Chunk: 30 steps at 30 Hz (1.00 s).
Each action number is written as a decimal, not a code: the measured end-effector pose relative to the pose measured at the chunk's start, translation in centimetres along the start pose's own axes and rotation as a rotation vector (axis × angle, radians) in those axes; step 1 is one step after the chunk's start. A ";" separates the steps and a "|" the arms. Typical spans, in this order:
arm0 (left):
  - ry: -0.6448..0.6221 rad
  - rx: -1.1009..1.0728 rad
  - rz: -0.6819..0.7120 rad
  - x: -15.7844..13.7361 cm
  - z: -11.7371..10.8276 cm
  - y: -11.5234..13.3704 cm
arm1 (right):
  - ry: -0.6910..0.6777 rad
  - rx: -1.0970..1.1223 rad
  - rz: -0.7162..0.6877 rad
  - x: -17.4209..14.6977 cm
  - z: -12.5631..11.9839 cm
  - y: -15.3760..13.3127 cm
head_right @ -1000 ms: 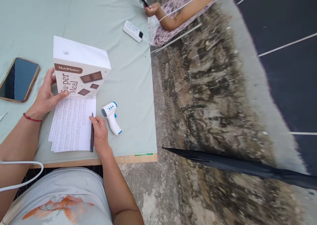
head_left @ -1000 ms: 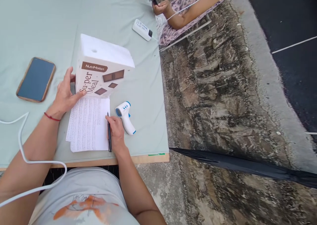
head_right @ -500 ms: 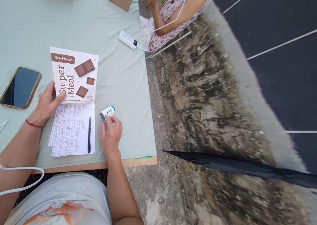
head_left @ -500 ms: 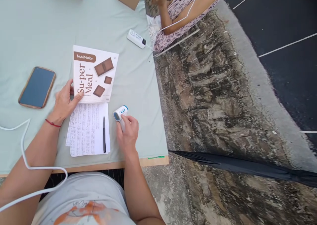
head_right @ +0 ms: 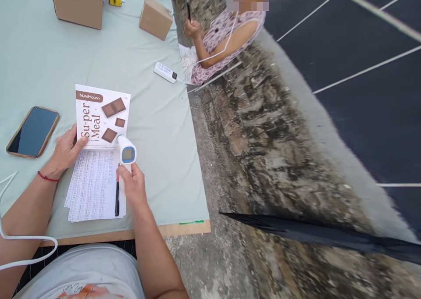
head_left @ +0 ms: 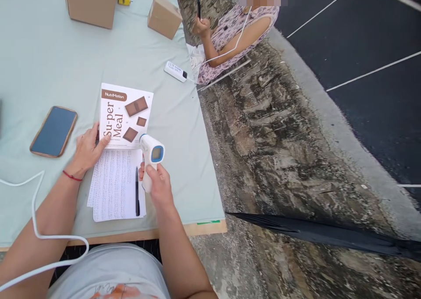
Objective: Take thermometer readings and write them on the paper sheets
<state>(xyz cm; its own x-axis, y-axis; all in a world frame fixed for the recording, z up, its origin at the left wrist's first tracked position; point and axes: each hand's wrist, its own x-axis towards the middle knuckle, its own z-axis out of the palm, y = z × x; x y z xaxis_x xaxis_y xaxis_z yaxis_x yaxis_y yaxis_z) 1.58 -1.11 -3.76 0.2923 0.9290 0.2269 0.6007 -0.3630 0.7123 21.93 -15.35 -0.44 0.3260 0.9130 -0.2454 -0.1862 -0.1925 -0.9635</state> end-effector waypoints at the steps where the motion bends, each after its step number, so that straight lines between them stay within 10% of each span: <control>1: -0.002 -0.001 0.000 0.0 0.0 0.0 | -0.038 0.063 0.024 0.2 1.0 0.0; 30: 0.004 -0.026 0.016 0.0 0.5 -0.3 | -0.118 0.280 0.177 2.2 4.8 0.4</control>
<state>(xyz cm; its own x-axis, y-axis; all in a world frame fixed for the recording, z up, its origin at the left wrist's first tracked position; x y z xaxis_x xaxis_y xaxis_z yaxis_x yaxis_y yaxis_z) 1.73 -1.05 -4.31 0.2987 0.9234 0.2409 0.5766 -0.3758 0.7255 18.12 -11.74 -0.85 0.1601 0.9127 -0.3759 -0.4822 -0.2600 -0.8366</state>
